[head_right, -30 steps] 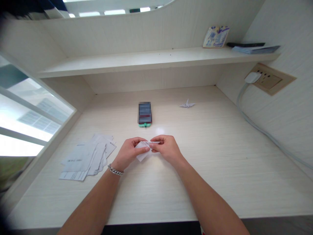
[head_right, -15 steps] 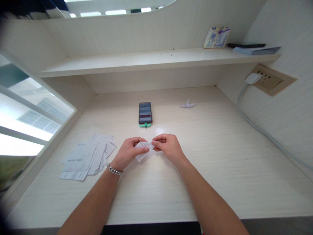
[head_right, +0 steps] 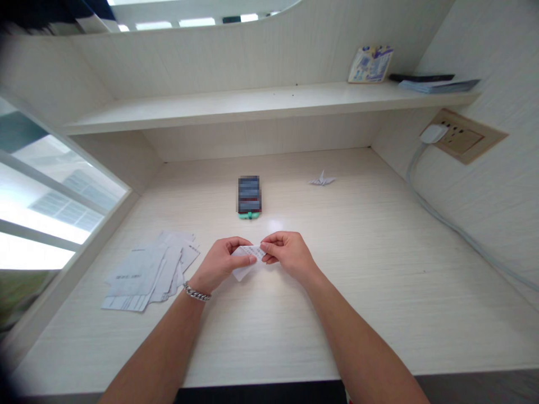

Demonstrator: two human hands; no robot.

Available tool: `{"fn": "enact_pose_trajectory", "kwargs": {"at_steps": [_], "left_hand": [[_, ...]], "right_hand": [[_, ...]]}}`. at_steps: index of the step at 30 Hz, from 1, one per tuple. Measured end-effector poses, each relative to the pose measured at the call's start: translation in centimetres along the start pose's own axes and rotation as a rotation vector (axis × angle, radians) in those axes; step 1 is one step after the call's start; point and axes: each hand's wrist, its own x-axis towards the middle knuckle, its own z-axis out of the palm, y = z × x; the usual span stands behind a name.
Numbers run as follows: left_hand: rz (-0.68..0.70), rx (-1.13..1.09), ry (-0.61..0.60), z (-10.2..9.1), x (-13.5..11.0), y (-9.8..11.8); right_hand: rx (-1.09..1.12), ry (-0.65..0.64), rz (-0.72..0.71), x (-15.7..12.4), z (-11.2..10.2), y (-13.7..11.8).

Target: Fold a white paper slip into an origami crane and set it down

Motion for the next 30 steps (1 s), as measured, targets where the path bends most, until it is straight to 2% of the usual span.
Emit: {"fn": "enact_pose_trajectory", "kwargs": {"at_steps": [16, 24, 30], "left_hand": [[-0.01, 0.024, -0.044, -0.2, -0.06, 0.1], [-0.016, 0.028, -0.044, 0.07, -0.07, 0.15], [-0.041, -0.041, -0.033, 0.07, 0.07, -0.1]], "right_hand": [[-0.005, -0.065, 0.025, 0.03, -0.44, -0.01], [-0.236, -0.089, -0.061, -0.19, 0.17, 0.2], [-0.189, -0.094, -0.015, 0.0, 0.15, 0.53]]}}
